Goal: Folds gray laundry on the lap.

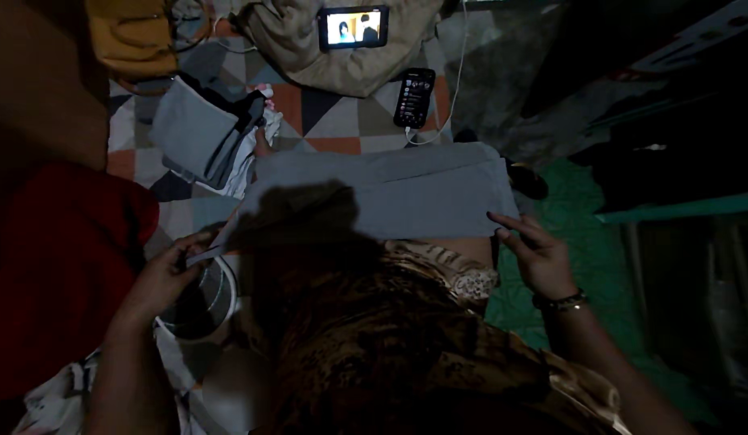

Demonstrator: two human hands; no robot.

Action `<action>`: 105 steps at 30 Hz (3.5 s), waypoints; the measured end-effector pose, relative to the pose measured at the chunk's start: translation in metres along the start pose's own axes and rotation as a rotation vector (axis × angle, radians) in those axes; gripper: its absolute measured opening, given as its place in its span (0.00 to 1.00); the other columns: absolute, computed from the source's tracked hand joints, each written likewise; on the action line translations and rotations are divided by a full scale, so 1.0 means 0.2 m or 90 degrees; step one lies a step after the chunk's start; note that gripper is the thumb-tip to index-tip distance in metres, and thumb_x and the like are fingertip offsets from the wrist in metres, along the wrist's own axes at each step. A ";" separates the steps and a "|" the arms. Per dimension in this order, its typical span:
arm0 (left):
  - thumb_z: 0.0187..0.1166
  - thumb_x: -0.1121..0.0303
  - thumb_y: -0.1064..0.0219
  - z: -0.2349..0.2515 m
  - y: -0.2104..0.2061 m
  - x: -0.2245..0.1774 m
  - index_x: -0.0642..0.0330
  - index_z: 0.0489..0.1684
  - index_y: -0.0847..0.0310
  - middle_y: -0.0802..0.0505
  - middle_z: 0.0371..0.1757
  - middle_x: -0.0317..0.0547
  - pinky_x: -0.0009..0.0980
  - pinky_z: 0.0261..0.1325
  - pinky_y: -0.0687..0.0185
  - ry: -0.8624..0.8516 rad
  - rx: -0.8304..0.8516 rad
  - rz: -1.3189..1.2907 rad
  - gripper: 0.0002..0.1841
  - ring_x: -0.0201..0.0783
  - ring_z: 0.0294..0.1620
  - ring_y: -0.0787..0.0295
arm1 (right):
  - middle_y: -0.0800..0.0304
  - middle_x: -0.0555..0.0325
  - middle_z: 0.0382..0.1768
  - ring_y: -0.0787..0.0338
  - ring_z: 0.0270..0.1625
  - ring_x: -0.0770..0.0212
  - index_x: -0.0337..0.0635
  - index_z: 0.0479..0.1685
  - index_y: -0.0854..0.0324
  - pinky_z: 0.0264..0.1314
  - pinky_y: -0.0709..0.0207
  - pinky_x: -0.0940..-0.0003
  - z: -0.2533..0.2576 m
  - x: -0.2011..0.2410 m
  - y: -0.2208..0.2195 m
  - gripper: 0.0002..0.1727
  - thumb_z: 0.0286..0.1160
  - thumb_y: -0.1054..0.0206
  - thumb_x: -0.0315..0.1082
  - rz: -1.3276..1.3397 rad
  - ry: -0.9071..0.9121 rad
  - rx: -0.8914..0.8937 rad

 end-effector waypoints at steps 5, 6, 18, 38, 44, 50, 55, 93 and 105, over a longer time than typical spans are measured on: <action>0.76 0.78 0.37 -0.02 0.13 0.02 0.61 0.74 0.25 0.14 0.68 0.56 0.52 0.64 0.20 -0.001 -0.180 -0.080 0.24 0.48 0.63 0.15 | 0.12 0.61 0.55 0.18 0.55 0.77 0.42 0.61 0.10 0.59 0.23 0.83 0.02 0.00 0.02 0.17 0.82 0.38 0.38 0.022 0.029 -0.003; 0.76 0.77 0.37 -0.02 0.15 0.03 0.58 0.77 0.28 0.14 0.64 0.52 0.44 0.59 0.19 -0.011 -0.220 -0.113 0.26 0.40 0.56 0.15 | 0.13 0.63 0.53 0.18 0.53 0.78 0.43 0.61 0.10 0.57 0.24 0.84 0.02 0.02 0.02 0.17 0.82 0.38 0.37 0.023 0.037 -0.003; 0.86 0.73 0.41 0.03 0.13 0.05 0.46 0.92 0.49 0.13 0.64 0.52 0.40 0.57 0.16 0.058 -0.247 -0.178 0.34 0.35 0.51 0.13 | 0.10 0.59 0.61 0.14 0.58 0.74 0.42 0.64 0.12 0.63 0.20 0.78 0.10 0.05 -0.02 0.18 0.83 0.38 0.38 0.004 0.055 0.090; 0.79 0.75 0.36 0.00 0.11 -0.08 0.66 0.81 0.32 0.14 0.58 0.66 0.53 0.51 0.18 -0.100 -0.303 0.082 0.28 0.55 0.49 0.15 | 0.12 0.54 0.66 0.15 0.64 0.74 0.35 0.68 0.16 0.67 0.22 0.79 0.10 0.00 -0.02 0.21 0.83 0.40 0.36 0.014 0.032 0.067; 0.82 0.79 0.43 0.00 0.07 -0.01 0.59 0.83 0.33 0.11 0.62 0.58 0.49 0.62 0.19 -0.043 -0.235 -0.059 0.27 0.48 0.59 0.13 | 0.11 0.57 0.63 0.14 0.57 0.78 0.37 0.67 0.15 0.61 0.22 0.82 0.10 0.01 -0.01 0.20 0.83 0.41 0.35 0.013 0.019 0.059; 0.73 0.75 0.32 -0.04 0.16 0.02 0.49 0.80 0.30 0.15 0.52 0.35 0.25 0.49 0.18 -0.027 -0.134 -0.231 0.31 0.23 0.45 0.18 | 0.11 0.53 0.61 0.16 0.59 0.75 0.41 0.66 0.12 0.64 0.23 0.79 0.09 0.04 -0.02 0.20 0.83 0.38 0.41 -0.064 0.049 0.108; 0.82 0.64 0.39 -0.02 0.20 0.00 0.50 0.81 0.32 0.15 0.48 0.36 0.36 0.53 0.09 0.040 -0.073 -0.306 0.26 0.30 0.47 0.11 | 0.12 0.54 0.58 0.15 0.56 0.77 0.43 0.62 0.10 0.60 0.22 0.82 0.09 0.04 0.00 0.18 0.82 0.41 0.37 -0.064 0.000 0.095; 0.85 0.69 0.37 0.02 -0.16 -0.37 0.68 0.82 0.34 0.27 0.78 0.75 0.62 0.74 0.29 -0.089 -0.241 0.029 0.27 0.68 0.76 0.27 | 0.16 0.48 0.62 0.12 0.48 0.62 0.62 0.93 0.43 0.51 0.16 0.60 0.05 0.07 0.00 0.35 0.85 0.38 0.43 -0.068 -0.214 -0.043; 0.80 0.65 0.33 0.23 -0.44 -0.84 0.57 0.77 0.23 0.10 0.60 0.60 0.66 0.68 0.29 -0.267 -0.204 0.087 0.25 0.63 0.62 0.15 | 0.20 0.37 0.57 0.17 0.48 0.50 0.51 0.83 0.25 0.51 0.19 0.53 0.07 0.13 -0.10 0.27 0.84 0.47 0.32 -0.259 0.032 -0.082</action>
Point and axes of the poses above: each hand's wrist, its own z-axis towards the middle knuckle, its own y-axis out of the back of the hand, x = y × z, the point moved 7 cm from there along z, towards the middle knuckle
